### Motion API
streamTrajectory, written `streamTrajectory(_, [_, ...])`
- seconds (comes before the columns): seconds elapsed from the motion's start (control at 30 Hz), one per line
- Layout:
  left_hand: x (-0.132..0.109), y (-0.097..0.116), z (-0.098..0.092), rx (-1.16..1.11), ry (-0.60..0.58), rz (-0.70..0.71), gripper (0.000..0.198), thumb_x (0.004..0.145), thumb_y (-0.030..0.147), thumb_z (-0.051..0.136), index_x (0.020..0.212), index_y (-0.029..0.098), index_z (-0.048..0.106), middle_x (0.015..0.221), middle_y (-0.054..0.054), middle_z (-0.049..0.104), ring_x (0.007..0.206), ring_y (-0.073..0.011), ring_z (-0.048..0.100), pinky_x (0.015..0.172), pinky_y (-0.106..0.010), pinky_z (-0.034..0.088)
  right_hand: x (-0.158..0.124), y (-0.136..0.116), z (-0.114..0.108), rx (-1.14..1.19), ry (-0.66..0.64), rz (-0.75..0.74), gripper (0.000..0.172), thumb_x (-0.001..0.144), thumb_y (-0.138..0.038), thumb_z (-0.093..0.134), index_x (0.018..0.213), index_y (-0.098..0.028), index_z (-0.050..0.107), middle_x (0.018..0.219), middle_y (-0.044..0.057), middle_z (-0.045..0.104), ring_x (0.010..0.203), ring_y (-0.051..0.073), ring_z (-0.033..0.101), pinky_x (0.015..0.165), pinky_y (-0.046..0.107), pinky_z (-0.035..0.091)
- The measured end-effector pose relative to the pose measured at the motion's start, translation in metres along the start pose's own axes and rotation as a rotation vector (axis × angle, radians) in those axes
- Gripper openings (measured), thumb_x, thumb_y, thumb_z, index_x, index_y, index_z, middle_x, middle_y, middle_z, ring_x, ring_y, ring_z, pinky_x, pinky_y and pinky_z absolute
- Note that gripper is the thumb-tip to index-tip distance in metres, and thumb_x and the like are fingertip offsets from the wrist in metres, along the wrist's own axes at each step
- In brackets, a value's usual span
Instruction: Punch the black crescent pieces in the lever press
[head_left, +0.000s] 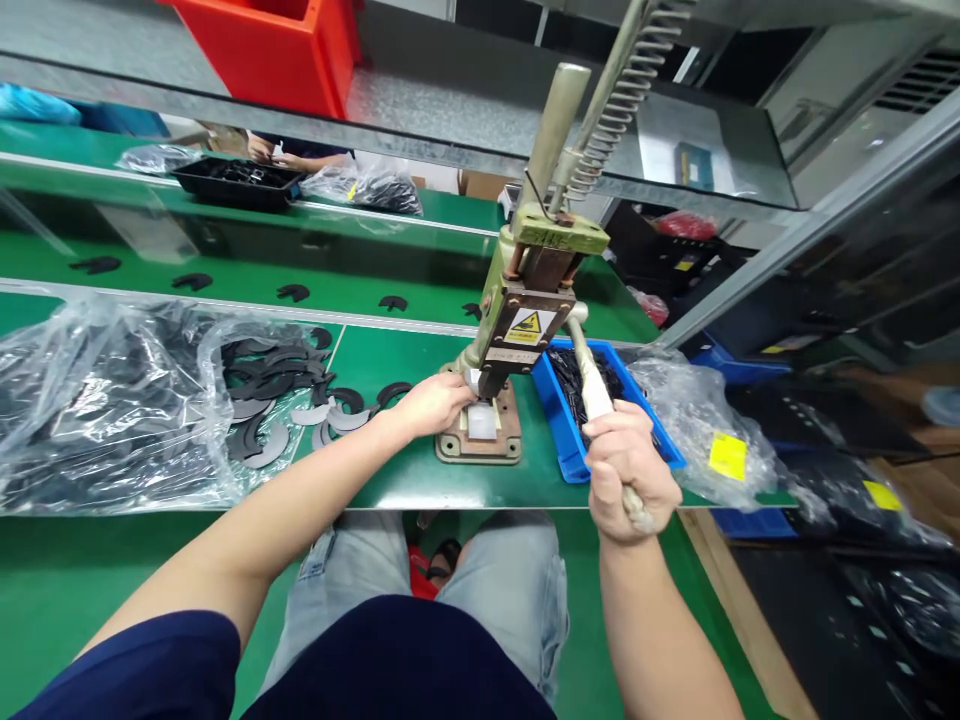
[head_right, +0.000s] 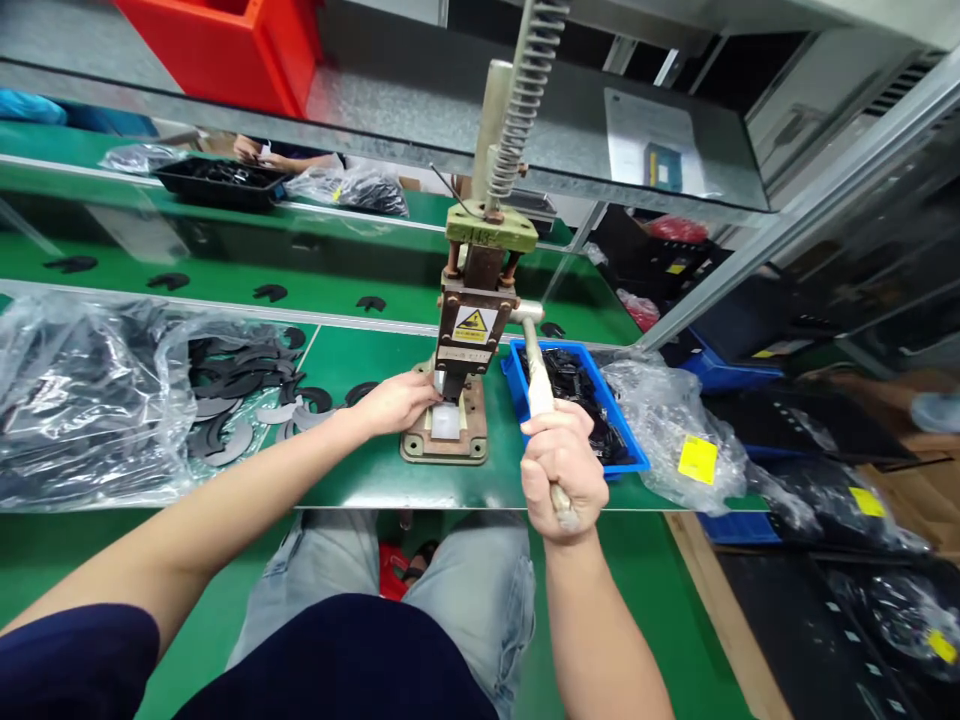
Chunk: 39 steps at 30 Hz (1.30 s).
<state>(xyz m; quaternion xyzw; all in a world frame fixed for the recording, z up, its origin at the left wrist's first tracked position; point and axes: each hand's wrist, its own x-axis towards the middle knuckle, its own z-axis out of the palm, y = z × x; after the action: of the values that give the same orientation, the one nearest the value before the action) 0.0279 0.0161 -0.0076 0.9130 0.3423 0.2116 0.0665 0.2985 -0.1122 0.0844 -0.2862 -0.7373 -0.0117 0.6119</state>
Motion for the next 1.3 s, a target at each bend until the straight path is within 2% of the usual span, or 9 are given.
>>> streamTrajectory(0.07, [-0.006,-0.015,-0.017,0.065,-0.035,-0.062,0.032,0.103,0.021,0.049,0.117,0.02,0.078,0.11,-0.011,0.077,0.105,-0.0253,0.069,0.098,-0.04,0.054,-0.003,0.001,0.002,-0.032,0.038,0.001,0.028,0.084,-0.016,0.061,0.06,-0.021,0.048,0.061,-0.003,0.058,0.082,0.022,0.067,0.108,0.058,0.042])
streamTrajectory(0.17, [-0.025,-0.05,-0.049,0.209,-0.088,-0.27,0.033,0.102,0.025,0.049,0.119,0.02,0.077,0.115,-0.013,0.077,0.109,-0.0284,0.068,0.1,-0.042,0.051,-0.002,0.001,0.005,-0.041,0.093,0.005,0.03,0.085,-0.019,0.061,0.059,-0.022,0.047,0.059,-0.002,0.057,0.08,0.022,0.067,0.108,0.056,0.041])
streamTrajectory(0.3, [-0.052,-0.08,-0.078,0.316,-0.317,-0.47,0.037,0.099,0.041,0.056,0.121,0.02,0.077,0.121,-0.014,0.077,0.115,-0.0335,0.067,0.1,-0.043,0.049,-0.003,0.001,0.009,-0.005,0.129,0.042,0.029,0.085,-0.022,0.062,0.059,-0.023,0.05,0.059,-0.002,0.058,0.078,0.023,0.067,0.107,0.057,0.042])
streamTrajectory(0.43, [-0.06,-0.076,-0.07,0.345,-0.461,-0.524,0.051,0.095,0.059,0.06,0.124,0.019,0.074,0.124,-0.018,0.075,0.12,-0.0367,0.065,0.1,-0.043,0.049,-0.006,0.001,0.011,0.007,0.176,0.059,0.03,0.087,-0.027,0.064,0.06,-0.024,0.051,0.059,-0.002,0.058,0.077,0.023,0.067,0.106,0.057,0.044])
streamTrajectory(0.63, [-0.052,-0.078,-0.045,0.279,-0.511,-0.532,0.047,0.094,0.05,0.063,0.126,0.016,0.071,0.12,-0.019,0.074,0.114,-0.035,0.069,0.097,-0.041,0.05,-0.008,0.0,0.012,-0.028,0.169,0.073,0.036,0.091,-0.032,0.063,0.059,-0.024,0.049,0.059,-0.002,0.055,0.077,0.023,0.066,0.105,0.059,0.047])
streamTrajectory(0.83, [-0.038,-0.088,-0.04,0.018,-0.572,-0.55,0.054,0.089,0.046,0.067,0.139,0.027,0.065,0.107,-0.008,0.075,0.098,-0.0276,0.071,0.083,-0.033,0.051,-0.009,0.001,0.015,-0.02,0.214,0.094,0.038,0.092,-0.033,0.061,0.058,-0.025,0.047,0.056,-0.002,0.052,0.073,0.02,0.064,0.104,0.056,0.048])
streamTrajectory(1.07, [-0.04,-0.091,-0.031,-0.139,-0.529,-0.47,0.044,0.08,0.04,0.075,0.118,0.022,0.062,0.111,-0.008,0.068,0.097,-0.0235,0.068,0.084,-0.031,0.052,-0.012,0.0,0.015,-0.067,0.265,0.121,0.04,0.09,-0.038,0.062,0.055,-0.025,0.047,0.053,-0.002,0.051,0.068,0.023,0.063,0.105,0.062,0.048])
streamTrajectory(1.2, [-0.043,-0.085,-0.037,-0.165,-0.479,-0.416,0.022,0.09,0.044,0.066,0.093,0.024,0.057,0.096,-0.006,0.066,0.085,-0.0223,0.064,0.076,-0.032,0.048,-0.012,-0.002,0.014,-0.067,0.236,0.131,0.042,0.093,-0.04,0.06,0.056,-0.025,0.047,0.053,-0.002,0.051,0.069,0.022,0.063,0.105,0.061,0.047])
streamTrajectory(1.3, [-0.042,-0.075,-0.048,-0.195,-0.427,-0.454,0.027,0.097,0.047,0.057,0.083,0.025,0.05,0.08,-0.002,0.063,0.073,-0.0204,0.06,0.068,-0.032,0.042,-0.011,0.0,0.015,-0.047,0.249,0.101,0.044,0.094,-0.039,0.06,0.055,-0.024,0.046,0.052,-0.002,0.05,0.069,0.022,0.062,0.105,0.059,0.045])
